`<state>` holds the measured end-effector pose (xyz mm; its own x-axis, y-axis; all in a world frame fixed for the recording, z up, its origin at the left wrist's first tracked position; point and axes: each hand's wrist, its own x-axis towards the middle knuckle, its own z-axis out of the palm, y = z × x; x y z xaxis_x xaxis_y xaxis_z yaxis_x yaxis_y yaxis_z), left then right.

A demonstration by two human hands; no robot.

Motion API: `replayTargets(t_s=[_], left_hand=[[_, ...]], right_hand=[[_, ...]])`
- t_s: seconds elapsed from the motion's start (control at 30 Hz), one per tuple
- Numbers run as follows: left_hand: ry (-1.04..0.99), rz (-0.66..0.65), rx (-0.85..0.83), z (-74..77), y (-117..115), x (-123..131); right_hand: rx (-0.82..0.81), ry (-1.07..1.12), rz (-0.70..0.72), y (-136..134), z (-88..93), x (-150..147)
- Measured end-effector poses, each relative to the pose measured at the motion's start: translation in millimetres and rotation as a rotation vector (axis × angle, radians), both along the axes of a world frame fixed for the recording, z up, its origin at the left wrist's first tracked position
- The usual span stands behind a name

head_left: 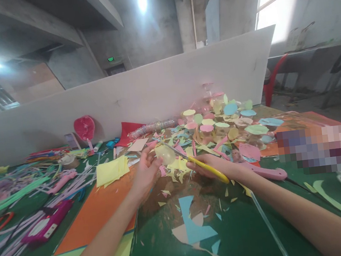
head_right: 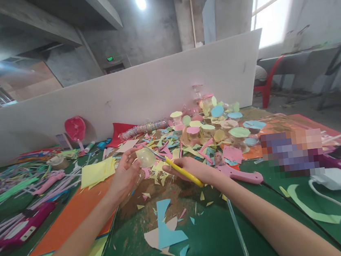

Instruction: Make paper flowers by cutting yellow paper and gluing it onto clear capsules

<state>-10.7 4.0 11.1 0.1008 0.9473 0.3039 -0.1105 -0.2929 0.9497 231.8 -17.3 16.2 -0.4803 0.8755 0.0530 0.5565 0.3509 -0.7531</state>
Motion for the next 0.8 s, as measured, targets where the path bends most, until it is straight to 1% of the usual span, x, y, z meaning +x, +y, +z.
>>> replayTargets(t_s=[0.13,0.33,0.4,0.57,0.8], left_hand=[[-0.083,0.010,-0.048,-1.4,2.1,-0.3],[-0.155,0.025,-0.095,2.2,1.6,1.9],[-0.153,0.041,-0.098,2.9,1.5,1.7],[-0.128,0.029,-0.061,3.5,0.0,2.5],[-0.188,0.071,-0.086,2.6,1.7,5.1]], right_hand=[[-0.005,-0.030,-0.072,2.0,-2.6,-0.4],[-0.025,-0.008,-0.170,2.6,-3.7,1.1],[-0.008,0.002,-0.162,1.5,-2.1,2.0],[0.003,0.026,-0.082,-4.4,4.0,0.4],[-0.010,-0.053,-0.087,-5.8,5.2,-3.2]])
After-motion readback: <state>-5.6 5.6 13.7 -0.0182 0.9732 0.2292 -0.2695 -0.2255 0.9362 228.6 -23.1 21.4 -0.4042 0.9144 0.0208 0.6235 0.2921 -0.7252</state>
